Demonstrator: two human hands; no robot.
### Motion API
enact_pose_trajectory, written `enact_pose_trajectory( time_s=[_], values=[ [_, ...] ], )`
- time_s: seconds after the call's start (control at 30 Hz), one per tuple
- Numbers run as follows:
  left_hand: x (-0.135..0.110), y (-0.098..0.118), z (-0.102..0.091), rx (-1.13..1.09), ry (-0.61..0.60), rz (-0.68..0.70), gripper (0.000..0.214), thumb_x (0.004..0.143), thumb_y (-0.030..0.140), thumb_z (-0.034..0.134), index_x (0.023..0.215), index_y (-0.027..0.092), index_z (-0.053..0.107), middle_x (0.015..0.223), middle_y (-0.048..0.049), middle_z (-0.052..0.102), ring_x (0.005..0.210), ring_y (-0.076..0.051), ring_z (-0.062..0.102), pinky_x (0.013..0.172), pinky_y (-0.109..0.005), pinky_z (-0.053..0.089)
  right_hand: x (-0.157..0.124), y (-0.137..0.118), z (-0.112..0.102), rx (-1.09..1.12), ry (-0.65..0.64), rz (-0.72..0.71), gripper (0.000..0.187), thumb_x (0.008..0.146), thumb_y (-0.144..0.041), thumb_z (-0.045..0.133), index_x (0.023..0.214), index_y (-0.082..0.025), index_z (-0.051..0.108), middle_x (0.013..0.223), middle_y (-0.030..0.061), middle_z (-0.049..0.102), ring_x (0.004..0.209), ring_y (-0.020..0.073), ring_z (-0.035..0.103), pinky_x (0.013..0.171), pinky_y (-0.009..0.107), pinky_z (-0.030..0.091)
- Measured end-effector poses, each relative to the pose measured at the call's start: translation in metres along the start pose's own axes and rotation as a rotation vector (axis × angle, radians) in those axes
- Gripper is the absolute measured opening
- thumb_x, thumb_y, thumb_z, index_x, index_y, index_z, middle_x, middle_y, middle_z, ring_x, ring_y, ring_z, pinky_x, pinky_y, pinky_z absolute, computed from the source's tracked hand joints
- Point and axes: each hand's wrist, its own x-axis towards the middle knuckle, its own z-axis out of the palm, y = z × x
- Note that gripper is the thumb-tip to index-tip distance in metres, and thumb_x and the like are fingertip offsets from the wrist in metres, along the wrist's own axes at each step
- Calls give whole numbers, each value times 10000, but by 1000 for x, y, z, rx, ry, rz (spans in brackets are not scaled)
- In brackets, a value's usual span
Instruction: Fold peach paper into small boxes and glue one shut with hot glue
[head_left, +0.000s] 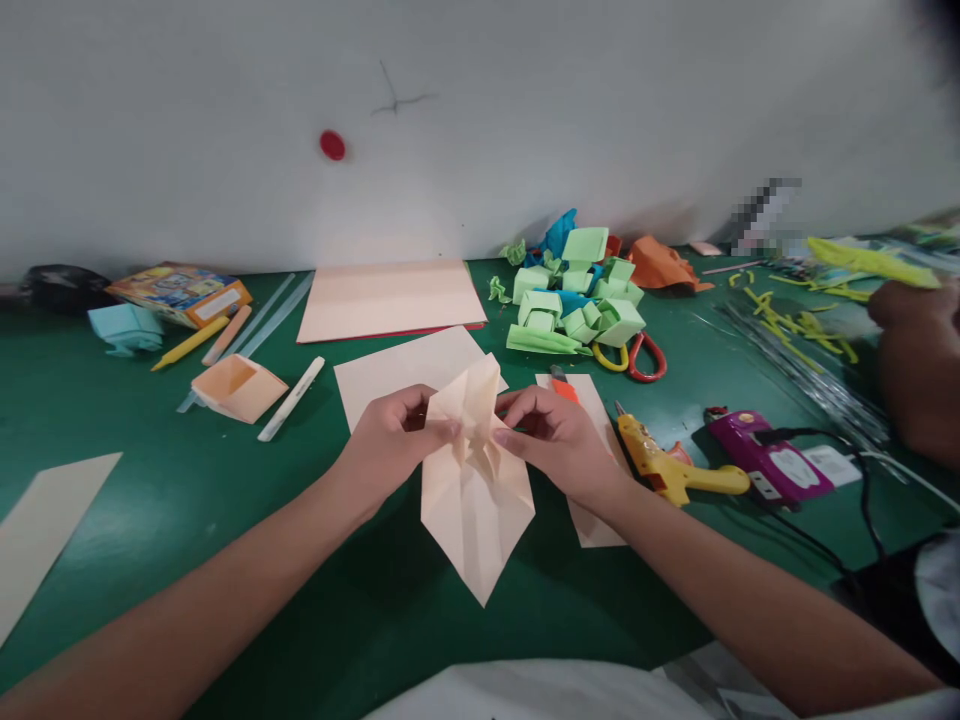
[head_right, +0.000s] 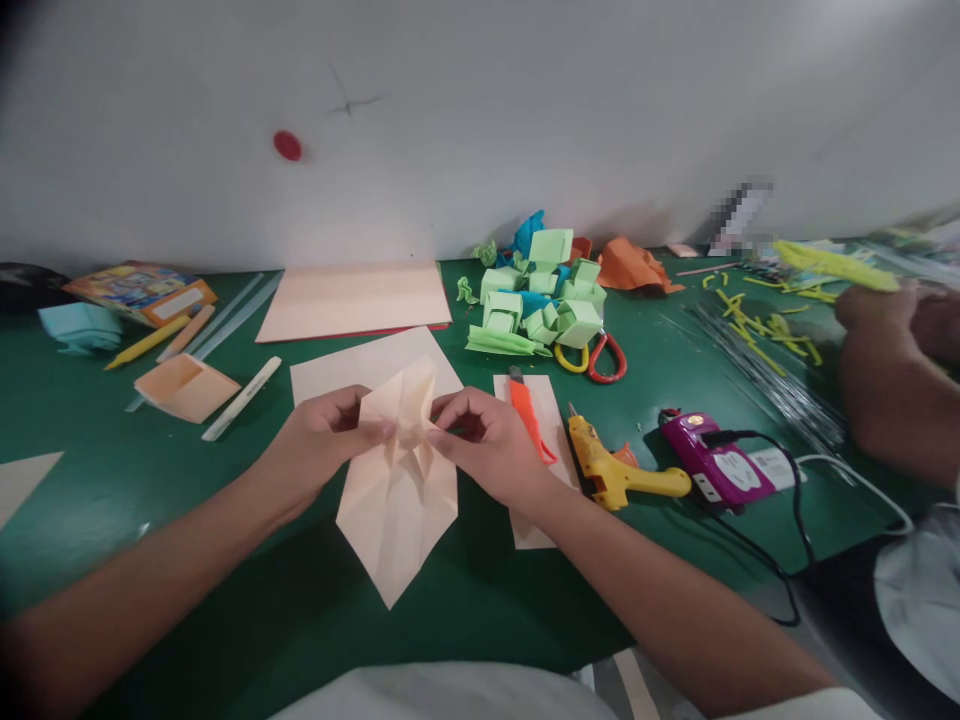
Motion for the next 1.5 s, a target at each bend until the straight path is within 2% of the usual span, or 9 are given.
enact_pose_trajectory(
  time_s=[0.4,0.5,0.63,0.8,0.93,1.1,1.2,1.37,1.5],
  values=[
    [1,-5,-3,16,166,76,245,724,381,797,805,187,669,756,-13,658,682,-162,580,580,-259,445,4,-1,-1,-21,142,102,263,739,-343,833,761,-214,605,721,-26,626,643,128,574,604,267,488],
    [-1,-5,-2,-64,146,67,265,706,381,817,809,186,671,762,-11,657,687,-163,585,590,-263,453,5,-1,-1,3,159,106,267,736,-342,833,758,-217,598,682,-36,613,619,127,570,592,266,488],
    [-1,-5,-2,-153,52,32,317,727,404,809,945,193,717,890,-43,699,804,-205,632,670,-298,500,6,-2,-2,-20,196,87,258,706,-290,837,762,-218,596,689,-45,600,631,120,558,589,253,466],
    [-1,-5,-1,-91,21,46,332,757,448,780,963,192,735,913,-52,710,805,-207,623,681,-299,491,3,-3,-2,-162,184,-22,145,783,-268,768,831,-226,637,779,-24,639,696,131,593,620,257,481],
    [-1,-5,0,53,46,43,341,773,511,739,774,171,703,740,-30,657,660,-170,564,570,-264,416,-2,-10,2,-306,174,-76,81,845,-296,723,878,-233,682,847,6,688,742,147,636,640,265,521],
    [-4,-2,0,247,136,83,435,772,541,703,582,179,555,562,17,489,531,-124,429,480,-243,293,-5,-14,7,-361,159,-74,94,857,-320,726,850,-231,696,851,21,710,735,157,650,631,274,539],
    [-6,2,0,301,121,104,431,785,545,679,586,183,555,555,16,487,523,-129,434,466,-241,294,-6,-15,7,-344,108,-130,80,866,-297,724,837,-232,688,853,27,705,758,164,647,638,283,534],
    [-8,4,1,275,49,159,311,795,482,670,718,182,645,674,-24,632,625,-180,559,516,-255,403,-9,-19,6,-348,-14,-365,35,901,-226,685,901,-240,717,879,49,701,824,188,654,694,324,538],
    [-10,7,4,289,47,171,299,807,452,641,664,191,611,631,-8,598,591,-166,532,491,-246,371,-10,-20,4,-359,-54,-426,92,900,-187,674,925,-243,742,923,66,710,872,209,674,736,353,553]
  ],
)
